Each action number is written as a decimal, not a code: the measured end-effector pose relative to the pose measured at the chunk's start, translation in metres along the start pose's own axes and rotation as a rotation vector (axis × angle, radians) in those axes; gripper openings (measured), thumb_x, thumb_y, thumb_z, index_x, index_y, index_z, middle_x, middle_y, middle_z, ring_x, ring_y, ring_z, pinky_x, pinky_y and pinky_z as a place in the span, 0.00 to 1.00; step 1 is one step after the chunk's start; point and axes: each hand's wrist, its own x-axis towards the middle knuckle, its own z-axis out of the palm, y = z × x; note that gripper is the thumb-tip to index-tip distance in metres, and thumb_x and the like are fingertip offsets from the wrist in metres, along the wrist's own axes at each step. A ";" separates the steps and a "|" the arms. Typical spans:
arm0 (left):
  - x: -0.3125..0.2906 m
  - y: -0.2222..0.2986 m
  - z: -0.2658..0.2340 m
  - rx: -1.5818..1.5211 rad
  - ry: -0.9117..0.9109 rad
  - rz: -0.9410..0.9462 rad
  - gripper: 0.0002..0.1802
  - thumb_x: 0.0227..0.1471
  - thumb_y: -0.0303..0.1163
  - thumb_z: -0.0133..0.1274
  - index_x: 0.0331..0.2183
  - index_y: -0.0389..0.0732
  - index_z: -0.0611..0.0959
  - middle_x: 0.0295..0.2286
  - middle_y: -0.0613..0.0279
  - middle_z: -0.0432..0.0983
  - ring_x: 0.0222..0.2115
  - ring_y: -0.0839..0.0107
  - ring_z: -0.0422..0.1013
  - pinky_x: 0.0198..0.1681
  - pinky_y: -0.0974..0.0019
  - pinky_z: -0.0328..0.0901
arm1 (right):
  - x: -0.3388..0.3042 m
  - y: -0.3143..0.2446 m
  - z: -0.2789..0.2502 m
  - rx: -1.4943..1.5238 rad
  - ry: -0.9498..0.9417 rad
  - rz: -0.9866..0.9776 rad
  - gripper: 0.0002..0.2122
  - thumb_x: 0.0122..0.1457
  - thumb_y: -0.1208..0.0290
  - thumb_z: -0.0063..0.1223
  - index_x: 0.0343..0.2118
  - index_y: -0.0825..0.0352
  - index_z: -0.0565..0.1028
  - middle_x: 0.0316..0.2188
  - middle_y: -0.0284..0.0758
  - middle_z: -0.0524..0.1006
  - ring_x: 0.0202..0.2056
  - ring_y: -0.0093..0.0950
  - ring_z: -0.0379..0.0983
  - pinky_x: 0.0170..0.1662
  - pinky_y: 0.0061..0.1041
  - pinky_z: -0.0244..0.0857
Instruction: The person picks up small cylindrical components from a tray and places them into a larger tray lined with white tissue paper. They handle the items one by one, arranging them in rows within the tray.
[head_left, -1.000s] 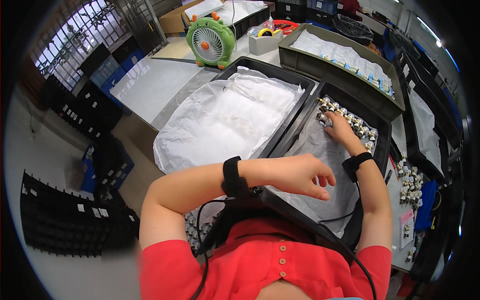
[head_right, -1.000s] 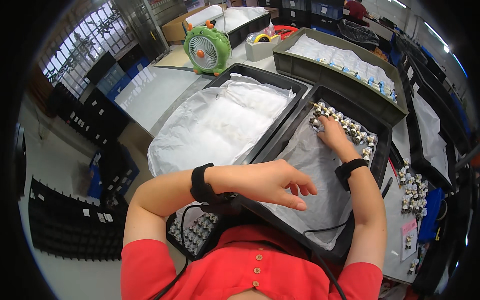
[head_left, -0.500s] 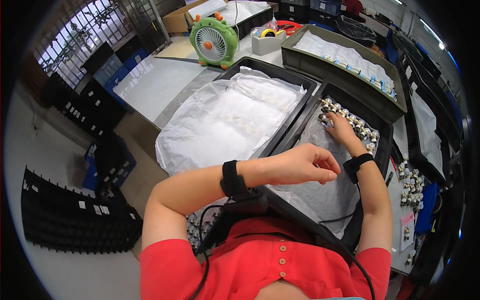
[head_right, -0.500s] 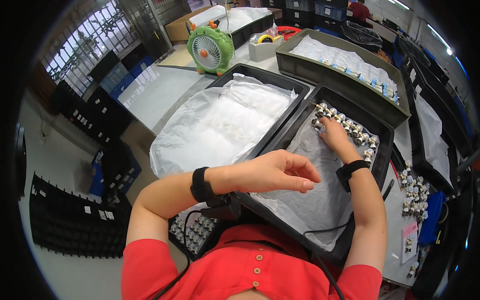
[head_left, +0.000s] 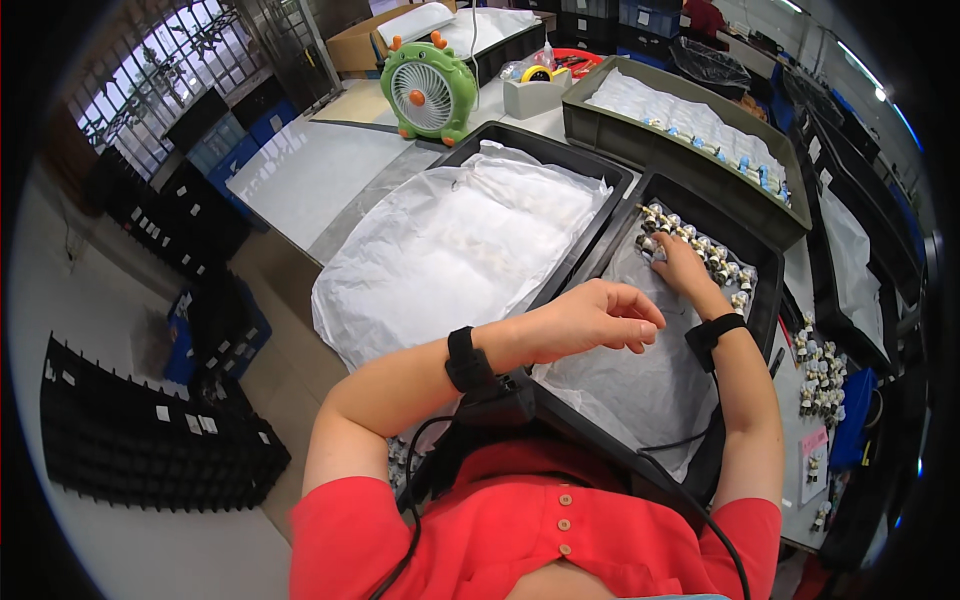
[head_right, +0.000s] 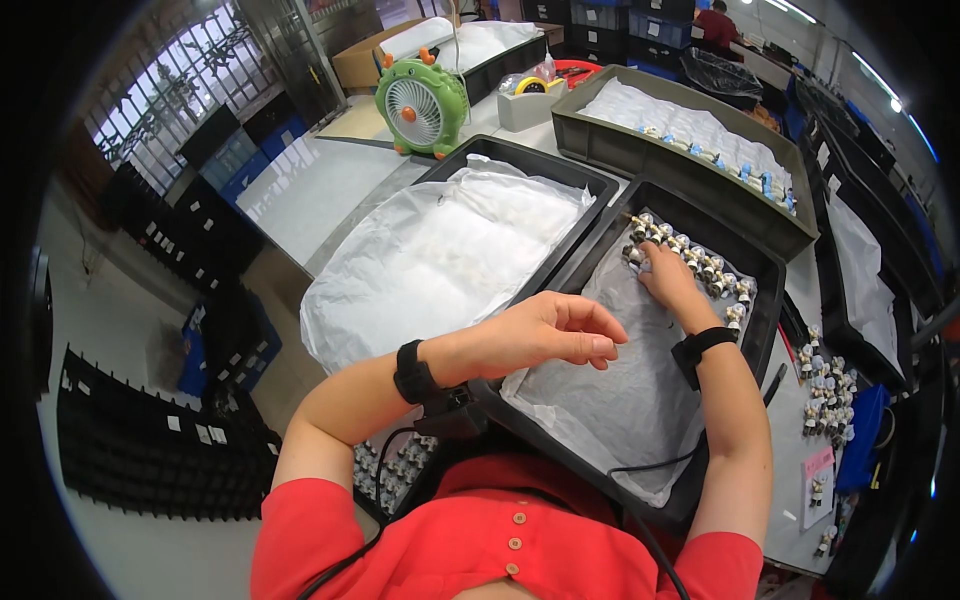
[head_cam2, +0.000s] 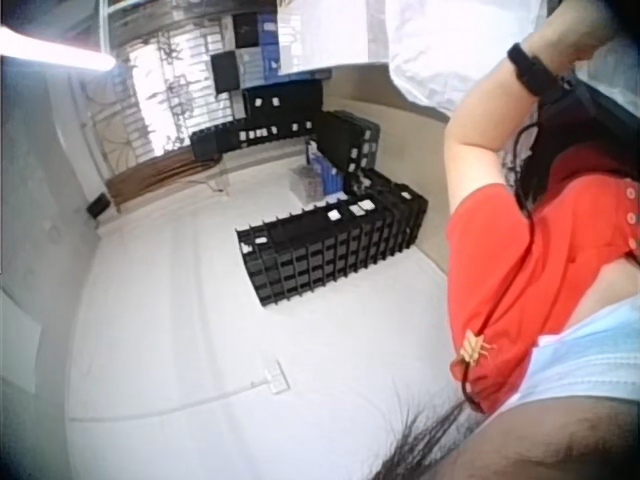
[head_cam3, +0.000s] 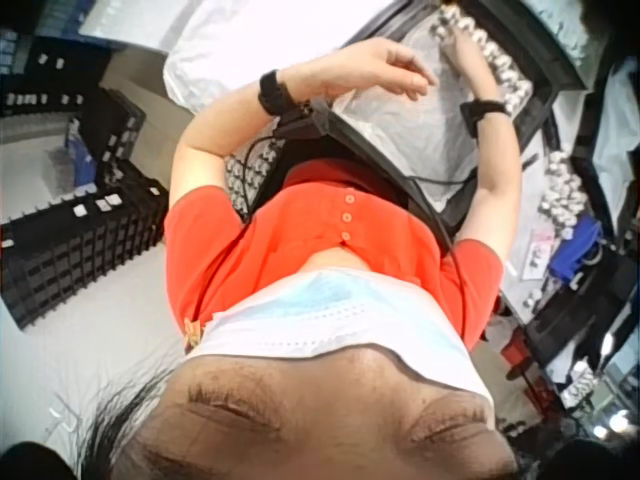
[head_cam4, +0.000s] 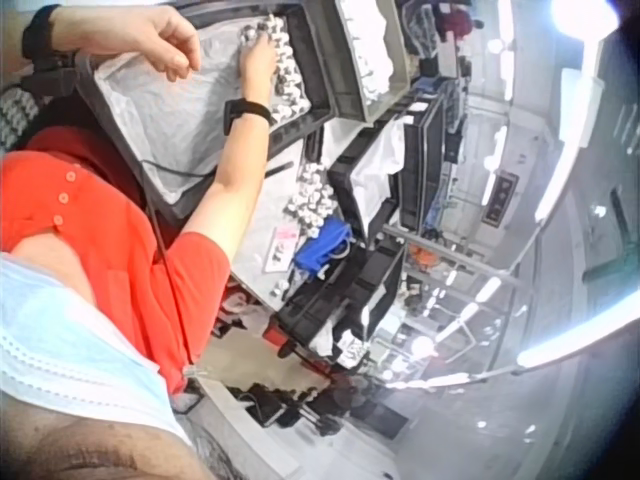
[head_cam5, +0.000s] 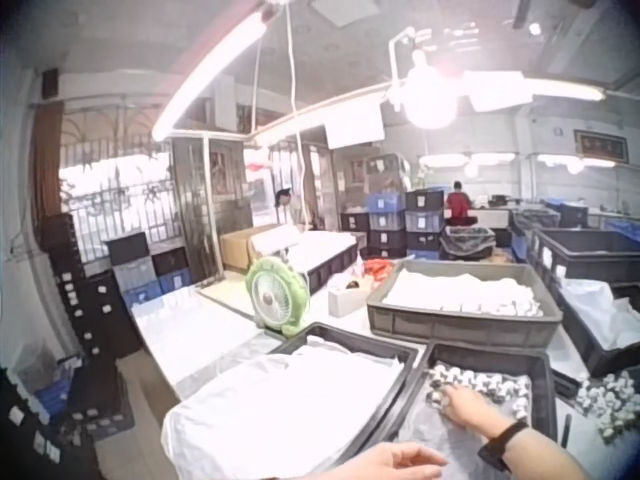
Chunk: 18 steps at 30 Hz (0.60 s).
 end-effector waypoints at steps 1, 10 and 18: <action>0.001 -0.003 -0.004 -0.020 0.020 -0.009 0.16 0.52 0.35 0.53 0.41 0.38 0.76 0.34 0.64 0.74 0.35 0.78 0.70 0.40 0.75 0.62 | 0.000 0.001 0.001 -0.004 0.002 0.001 0.22 0.45 0.72 0.56 0.47 0.61 0.67 0.39 0.42 0.71 0.43 0.42 0.69 0.44 0.37 0.64; 0.001 -0.002 -0.045 0.234 0.042 0.035 0.18 0.52 0.35 0.53 0.43 0.37 0.75 0.35 0.64 0.73 0.36 0.79 0.69 0.41 0.74 0.63 | -0.001 0.002 0.004 0.023 0.022 -0.025 0.22 0.46 0.71 0.57 0.47 0.61 0.67 0.38 0.42 0.72 0.43 0.41 0.68 0.45 0.36 0.64; -0.027 0.001 -0.086 0.464 0.183 -0.062 0.18 0.51 0.33 0.52 0.44 0.38 0.75 0.36 0.61 0.73 0.37 0.76 0.69 0.42 0.72 0.64 | -0.002 0.001 0.002 0.047 0.021 -0.036 0.22 0.45 0.72 0.57 0.46 0.62 0.68 0.37 0.42 0.71 0.42 0.41 0.68 0.44 0.36 0.64</action>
